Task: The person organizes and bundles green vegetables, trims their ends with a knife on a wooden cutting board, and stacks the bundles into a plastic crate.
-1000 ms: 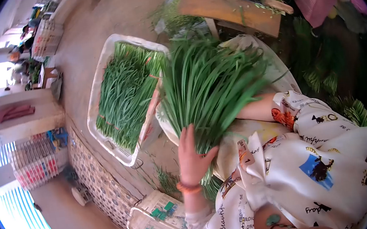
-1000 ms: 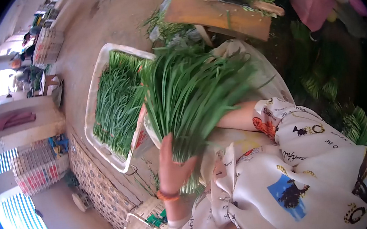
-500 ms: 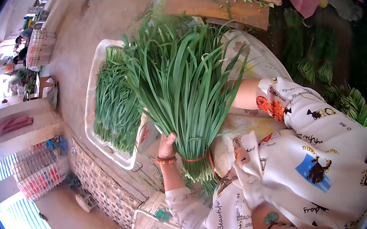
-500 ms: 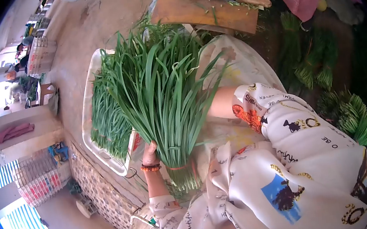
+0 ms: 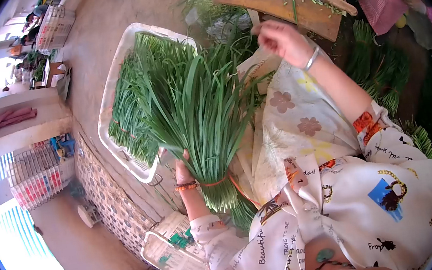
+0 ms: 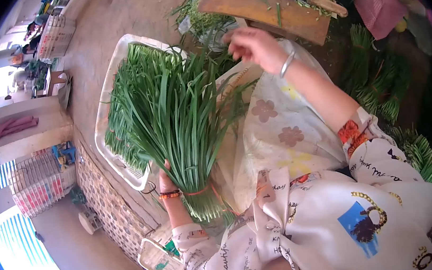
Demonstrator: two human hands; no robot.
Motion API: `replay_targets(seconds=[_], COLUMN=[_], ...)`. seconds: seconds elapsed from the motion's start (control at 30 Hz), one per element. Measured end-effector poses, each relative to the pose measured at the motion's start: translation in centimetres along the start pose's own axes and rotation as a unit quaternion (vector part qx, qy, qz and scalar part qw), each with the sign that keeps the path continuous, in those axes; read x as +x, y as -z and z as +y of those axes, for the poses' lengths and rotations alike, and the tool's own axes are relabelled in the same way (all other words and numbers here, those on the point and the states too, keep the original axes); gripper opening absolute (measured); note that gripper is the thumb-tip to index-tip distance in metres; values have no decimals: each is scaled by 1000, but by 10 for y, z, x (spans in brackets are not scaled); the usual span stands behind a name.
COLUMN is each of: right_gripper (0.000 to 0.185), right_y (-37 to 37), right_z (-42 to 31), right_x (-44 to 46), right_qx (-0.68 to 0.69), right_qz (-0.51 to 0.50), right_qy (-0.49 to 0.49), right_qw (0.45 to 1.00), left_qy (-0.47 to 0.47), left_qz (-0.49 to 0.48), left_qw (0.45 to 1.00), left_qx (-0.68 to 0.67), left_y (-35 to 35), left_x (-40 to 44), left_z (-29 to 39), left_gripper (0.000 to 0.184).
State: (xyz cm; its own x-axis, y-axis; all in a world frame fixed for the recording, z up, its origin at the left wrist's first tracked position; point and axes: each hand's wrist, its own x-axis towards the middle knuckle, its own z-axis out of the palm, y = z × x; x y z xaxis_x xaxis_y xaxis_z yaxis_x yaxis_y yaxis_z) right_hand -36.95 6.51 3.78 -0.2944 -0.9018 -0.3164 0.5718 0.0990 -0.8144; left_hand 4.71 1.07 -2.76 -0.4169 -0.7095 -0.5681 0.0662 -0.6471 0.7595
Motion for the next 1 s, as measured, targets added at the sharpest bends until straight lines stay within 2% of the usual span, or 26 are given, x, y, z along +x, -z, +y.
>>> replay_targets(seconds=[0.03,0.1,0.17,0.23,0.27,0.33,0.47,0.53,0.57,0.67,0.7,0.73,0.8,0.87,0.9,0.97,1.0], right_gripper=[20,22,26,24,24,21,18,16,16,13,9,7,9,16,16,21,24], right_y=[-12,-34,-49,-47,-49,-52,-58,-59,-57,-44,-40,-27,-23,-24,-24,-27,-33], right_z=[1,9,12,31,33,36,42,46,50,56,43,42,36,29,30,33,33], right_x=[-9,-16,-17,-9,-8,-6,-9,-13,-12,-1,0,6,6,-2,-4,-6,-6], right_qx=[-166,-332,-462,-578,-577,-640,-649,-667,-667,-586,-599,-581,-562,-531,-532,-439,-391], right_qz=[-49,-136,-128,-132,-135,-125,-127,-118,-118,-9,39,67,96,110,110,-56,-95], right_qy=[-2,12,39,156,156,129,117,164,163,261,206,235,261,368,368,198,107], right_qw=[985,933,876,790,790,747,741,717,718,767,773,777,779,756,755,875,909], left_qy=[8,15,26,34,23,22,16,12,12,6,-1,-9,-16,-21,-24,-25,-16], left_qz=[0,10,-6,-17,-7,4,4,0,0,0,8,15,22,25,25,26,30], left_qw=[1000,999,999,998,999,1000,1000,1000,1000,1000,1000,1000,999,999,999,999,999], left_qx=[-13,-42,-42,-44,-31,-21,-18,-7,-6,-7,-3,2,23,44,40,39,31], left_y=[5,-9,-10,-12,-14,-15,-15,-18,-19,-22,-24,-25,-27,-28,-28,-25,-22], left_x=[4,1,2,-1,-2,-2,-1,-2,-2,-1,-2,-3,-5,-4,-3,-4,-3], left_z=[-6,-4,-2,1,2,1,1,2,3,2,2,2,4,4,3,1,-1], left_gripper=[52,52,52,52,52,53,53,52,52,52,52,51,51,51,51,50,50])
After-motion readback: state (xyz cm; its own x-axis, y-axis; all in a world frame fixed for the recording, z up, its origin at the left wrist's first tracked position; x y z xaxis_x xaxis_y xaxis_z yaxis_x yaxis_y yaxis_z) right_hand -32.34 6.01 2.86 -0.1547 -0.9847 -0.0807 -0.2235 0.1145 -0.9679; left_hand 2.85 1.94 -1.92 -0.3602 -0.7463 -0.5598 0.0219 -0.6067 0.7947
